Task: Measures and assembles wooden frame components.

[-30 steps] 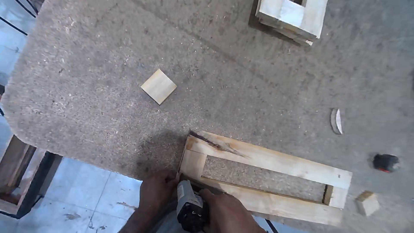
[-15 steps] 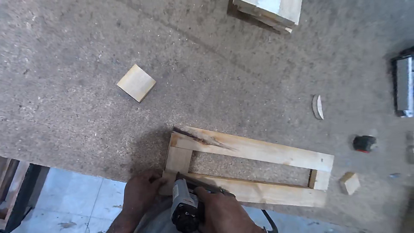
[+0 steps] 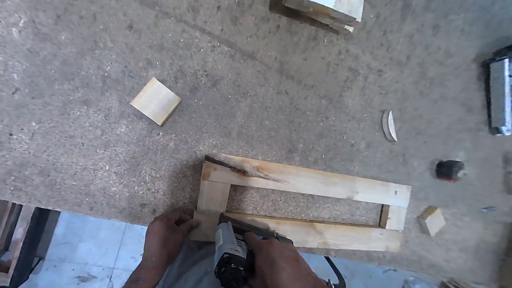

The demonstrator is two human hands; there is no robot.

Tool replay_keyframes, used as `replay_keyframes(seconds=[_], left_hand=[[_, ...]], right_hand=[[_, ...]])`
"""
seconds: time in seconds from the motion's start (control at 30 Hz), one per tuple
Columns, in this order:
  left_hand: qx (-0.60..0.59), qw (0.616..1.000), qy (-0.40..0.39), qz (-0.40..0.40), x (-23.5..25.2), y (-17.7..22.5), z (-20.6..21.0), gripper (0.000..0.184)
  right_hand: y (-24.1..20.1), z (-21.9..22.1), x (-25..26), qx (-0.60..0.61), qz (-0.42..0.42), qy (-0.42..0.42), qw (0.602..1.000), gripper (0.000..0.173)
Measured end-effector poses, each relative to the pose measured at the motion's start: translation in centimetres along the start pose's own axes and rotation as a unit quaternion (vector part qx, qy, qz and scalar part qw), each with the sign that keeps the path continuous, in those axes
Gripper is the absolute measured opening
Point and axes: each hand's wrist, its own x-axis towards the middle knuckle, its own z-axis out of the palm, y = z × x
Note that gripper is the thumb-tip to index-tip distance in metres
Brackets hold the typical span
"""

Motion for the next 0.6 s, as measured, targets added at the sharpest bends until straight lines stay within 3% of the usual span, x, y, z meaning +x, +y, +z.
replay_keyframes(seconds=[0.1,0.27,0.47,0.6], left_hand=[[0.009,1.0,-0.003,0.001,0.1,0.1,0.0,0.026],[0.053,0.996,-0.063,-0.021,0.0,1.9,-1.3,0.03],[0.098,0.994,-0.018,0.045,0.8,5.0,-2.8,0.042],[0.186,0.976,-0.111,-0.024,3.0,8.6,-4.0,0.053]], right_hand=[[-0.3,-0.3,-0.5,0.006,0.026,-0.014,1.0,0.053],[1.7,-0.8,-1.9,0.005,0.055,0.025,0.998,0.068],[1.2,-2.8,-2.0,0.011,0.016,0.028,0.999,0.065],[-2.1,-5.1,-1.1,0.026,-0.004,0.026,0.999,0.063]])
